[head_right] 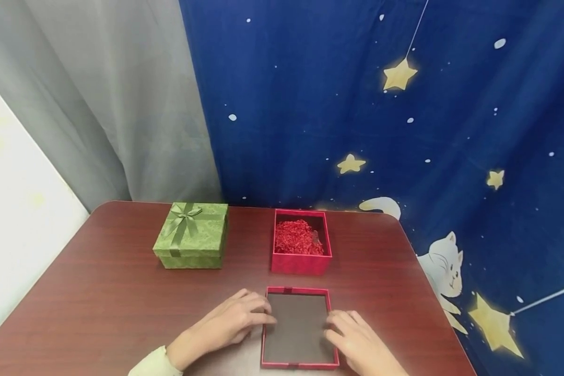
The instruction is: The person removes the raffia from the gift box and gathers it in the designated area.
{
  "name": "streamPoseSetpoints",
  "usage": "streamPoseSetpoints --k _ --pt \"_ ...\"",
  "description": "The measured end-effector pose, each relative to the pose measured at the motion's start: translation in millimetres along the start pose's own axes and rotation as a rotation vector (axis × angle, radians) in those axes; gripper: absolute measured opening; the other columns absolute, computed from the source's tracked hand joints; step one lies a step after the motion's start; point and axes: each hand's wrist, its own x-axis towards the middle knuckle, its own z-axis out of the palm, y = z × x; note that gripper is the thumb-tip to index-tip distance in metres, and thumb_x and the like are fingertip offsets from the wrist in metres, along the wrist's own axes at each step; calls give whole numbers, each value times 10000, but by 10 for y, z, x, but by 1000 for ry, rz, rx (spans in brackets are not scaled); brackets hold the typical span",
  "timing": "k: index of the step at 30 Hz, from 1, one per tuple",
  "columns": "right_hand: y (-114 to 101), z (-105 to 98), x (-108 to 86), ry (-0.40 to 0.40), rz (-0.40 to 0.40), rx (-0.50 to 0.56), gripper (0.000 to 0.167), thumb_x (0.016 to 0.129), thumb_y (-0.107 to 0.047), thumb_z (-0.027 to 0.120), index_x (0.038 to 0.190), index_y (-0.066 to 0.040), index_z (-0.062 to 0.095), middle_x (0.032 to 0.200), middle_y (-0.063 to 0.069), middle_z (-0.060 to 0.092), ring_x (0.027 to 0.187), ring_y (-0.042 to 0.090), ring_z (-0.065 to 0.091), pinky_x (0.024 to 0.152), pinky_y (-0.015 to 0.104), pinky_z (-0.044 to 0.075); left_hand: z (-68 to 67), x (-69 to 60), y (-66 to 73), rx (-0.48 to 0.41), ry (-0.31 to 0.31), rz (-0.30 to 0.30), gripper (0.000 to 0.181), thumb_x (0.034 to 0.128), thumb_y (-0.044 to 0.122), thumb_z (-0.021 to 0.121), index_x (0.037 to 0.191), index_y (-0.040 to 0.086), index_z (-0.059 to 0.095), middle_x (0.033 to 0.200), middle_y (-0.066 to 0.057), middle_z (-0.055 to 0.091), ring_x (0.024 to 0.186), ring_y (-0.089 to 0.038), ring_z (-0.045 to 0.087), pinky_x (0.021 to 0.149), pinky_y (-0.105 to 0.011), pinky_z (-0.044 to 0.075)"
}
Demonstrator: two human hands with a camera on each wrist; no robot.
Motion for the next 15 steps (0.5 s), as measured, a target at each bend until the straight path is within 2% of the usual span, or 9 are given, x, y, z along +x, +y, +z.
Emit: streamPoseSetpoints --k 1,2,4,5,6,9,10,13,15 --pt "28 -23 10 30 12 -5 107 975 -213 711 1078 -199 737 1151 9 656 1070 186 593 878 387 547 -35 7 -16 -10 5 -31 437 748 25 778 1125 246 781 1087 89 657 1057 -94 608 891 -292 466" --pt "65 -43 32 74 22 -8 160 1045 -232 591 1083 -178 737 1146 19 659 1072 198 598 889 392 531 -70 19 -38 -22 12 -71 434 762 33 775 1147 233 774 1104 74 664 1066 -104 611 896 -307 476" --pt "152 -82 118 167 63 0 398 1107 -299 380 1085 -132 741 1129 39 661 1065 219 607 915 396 488 -125 71 -99 -46 35 -173 408 814 57 759 1192 210 757 1134 48 675 1083 -128 615 899 -330 497" --pt "199 -98 181 211 89 3 465 1108 -315 322 1086 -113 740 1121 47 659 1061 229 610 921 400 470 -145 117 -142 -57 52 -229 398 847 71 741 1224 196 744 1152 33 676 1086 -139 616 901 -341 505" --pt "244 -116 254 244 121 8 448 1102 -313 347 1097 -99 741 1121 48 657 1059 230 612 930 398 463 -157 173 -189 -77 72 -288 387 887 86 720 1263 178 728 1175 18 675 1096 -149 616 909 -354 513" --pt "380 -149 510 294 204 45 239 1022 -243 600 1133 -83 738 1135 54 660 1063 229 624 922 403 518 -145 381 -346 -134 124 -452 365 1000 180 646 1362 146 678 1238 -40 660 1121 -204 616 939 -405 529" --pt "417 -155 594 288 237 51 223 976 -215 672 1150 -91 737 1144 48 659 1075 221 624 918 400 541 -127 455 -394 -153 130 -504 369 1027 227 620 1383 139 666 1264 -71 652 1132 -233 616 954 -428 528" --pt "509 -141 832 262 297 67 316 865 -130 797 1172 -86 738 1156 56 671 1095 233 631 919 439 574 -53 636 -514 -200 110 -647 407 1064 320 560 1416 137 649 1327 -135 627 1182 -305 605 1004 -473 508" --pt "538 -119 952 205 344 83 316 884 -154 798 1184 -73 743 1163 66 685 1108 240 636 937 436 573 12 702 -560 -215 77 -715 414 1065 334 550 1413 136 655 1353 -166 616 1205 -339 601 1014 -490 504"
